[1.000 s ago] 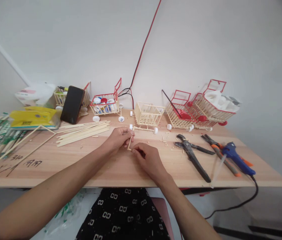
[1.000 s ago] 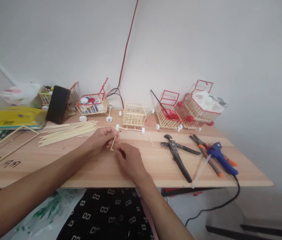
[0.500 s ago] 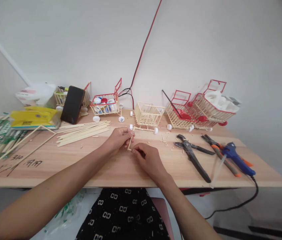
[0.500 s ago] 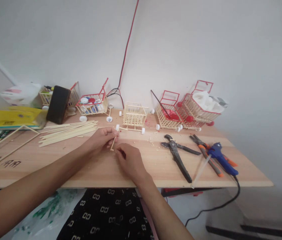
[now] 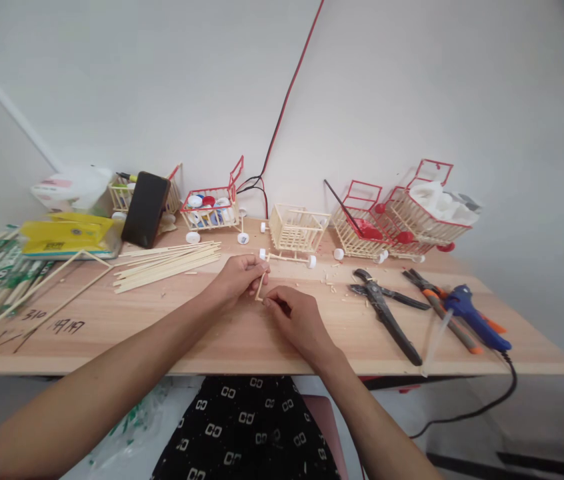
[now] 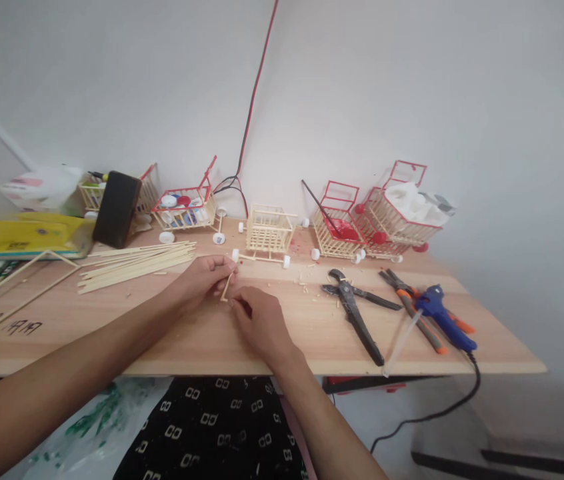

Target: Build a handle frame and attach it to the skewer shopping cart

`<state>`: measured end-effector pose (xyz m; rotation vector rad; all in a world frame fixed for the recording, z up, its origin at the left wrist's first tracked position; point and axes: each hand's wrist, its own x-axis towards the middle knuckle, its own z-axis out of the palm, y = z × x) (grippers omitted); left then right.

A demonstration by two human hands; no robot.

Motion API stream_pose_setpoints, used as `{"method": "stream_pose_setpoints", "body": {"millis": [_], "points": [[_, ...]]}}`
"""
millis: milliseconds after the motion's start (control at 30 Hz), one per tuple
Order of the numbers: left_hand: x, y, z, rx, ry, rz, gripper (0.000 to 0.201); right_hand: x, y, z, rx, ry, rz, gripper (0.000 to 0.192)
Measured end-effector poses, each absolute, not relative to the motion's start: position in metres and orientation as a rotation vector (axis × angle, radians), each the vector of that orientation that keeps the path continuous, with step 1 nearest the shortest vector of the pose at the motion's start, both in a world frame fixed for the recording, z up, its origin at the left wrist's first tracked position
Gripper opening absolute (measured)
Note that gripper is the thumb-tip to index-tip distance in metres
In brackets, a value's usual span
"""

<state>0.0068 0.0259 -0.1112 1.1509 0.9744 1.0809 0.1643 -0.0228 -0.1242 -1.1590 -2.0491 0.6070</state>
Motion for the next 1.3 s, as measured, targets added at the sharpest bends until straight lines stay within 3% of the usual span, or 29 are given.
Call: {"method": "stream_pose_setpoints", "body": {"millis": [867, 1300], "points": [[0.0071, 0.0243, -0.1062, 1.155, 1.006, 1.039, 0.022, 0.1642, -0.0231, -0.1253, -1.136, -2.053, 0.593, 0.014], [0.0054, 0.0285, -0.1072, 1.187, 0.981, 1.037, 0.025, 0.1640, -0.0241, -0.1229, -1.189, -2.060, 0.552, 0.027]]}}
